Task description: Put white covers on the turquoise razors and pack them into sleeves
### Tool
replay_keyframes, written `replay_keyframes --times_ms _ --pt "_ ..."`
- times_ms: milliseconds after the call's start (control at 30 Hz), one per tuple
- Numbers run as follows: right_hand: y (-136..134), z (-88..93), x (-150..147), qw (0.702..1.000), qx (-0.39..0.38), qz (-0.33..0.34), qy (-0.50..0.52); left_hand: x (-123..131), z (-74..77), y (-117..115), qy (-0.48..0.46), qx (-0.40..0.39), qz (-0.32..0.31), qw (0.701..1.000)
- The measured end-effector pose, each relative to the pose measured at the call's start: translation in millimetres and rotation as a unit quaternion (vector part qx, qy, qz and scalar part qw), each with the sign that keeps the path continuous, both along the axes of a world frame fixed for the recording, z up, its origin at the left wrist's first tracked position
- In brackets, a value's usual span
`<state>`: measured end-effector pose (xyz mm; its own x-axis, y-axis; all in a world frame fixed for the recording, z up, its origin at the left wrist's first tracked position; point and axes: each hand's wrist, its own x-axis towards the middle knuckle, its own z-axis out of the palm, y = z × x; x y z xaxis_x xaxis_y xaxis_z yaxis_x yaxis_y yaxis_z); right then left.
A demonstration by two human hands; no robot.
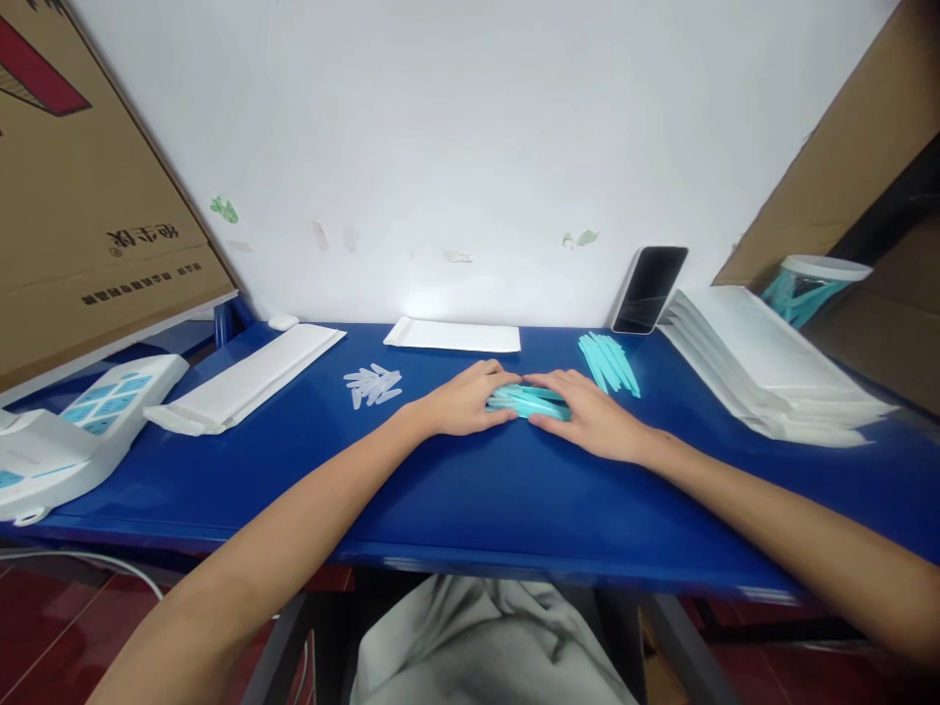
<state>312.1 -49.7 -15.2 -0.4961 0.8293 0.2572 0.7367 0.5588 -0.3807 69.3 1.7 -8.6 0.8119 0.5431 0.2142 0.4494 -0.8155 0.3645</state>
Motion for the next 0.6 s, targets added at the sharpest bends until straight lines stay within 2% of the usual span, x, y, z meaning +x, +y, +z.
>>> replay_keyframes --times_ms 133,467,600 --pt "0.8 1.5 0.7 1.0 0.007 0.007 -0.014 -0.1 -0.5 -0.3 0.005 -0.001 0.01 1.0" --pt "0.2 0.8 -1.4 0.999 0.015 0.021 0.038 3.8 -2.2 -2.2 -0.013 -0.005 0.0 1.0" --pt "1.0 1.8 -1.2 0.998 0.028 0.027 0.043 5.1 -3.2 -4.5 0.009 -0.002 0.027 1.0"
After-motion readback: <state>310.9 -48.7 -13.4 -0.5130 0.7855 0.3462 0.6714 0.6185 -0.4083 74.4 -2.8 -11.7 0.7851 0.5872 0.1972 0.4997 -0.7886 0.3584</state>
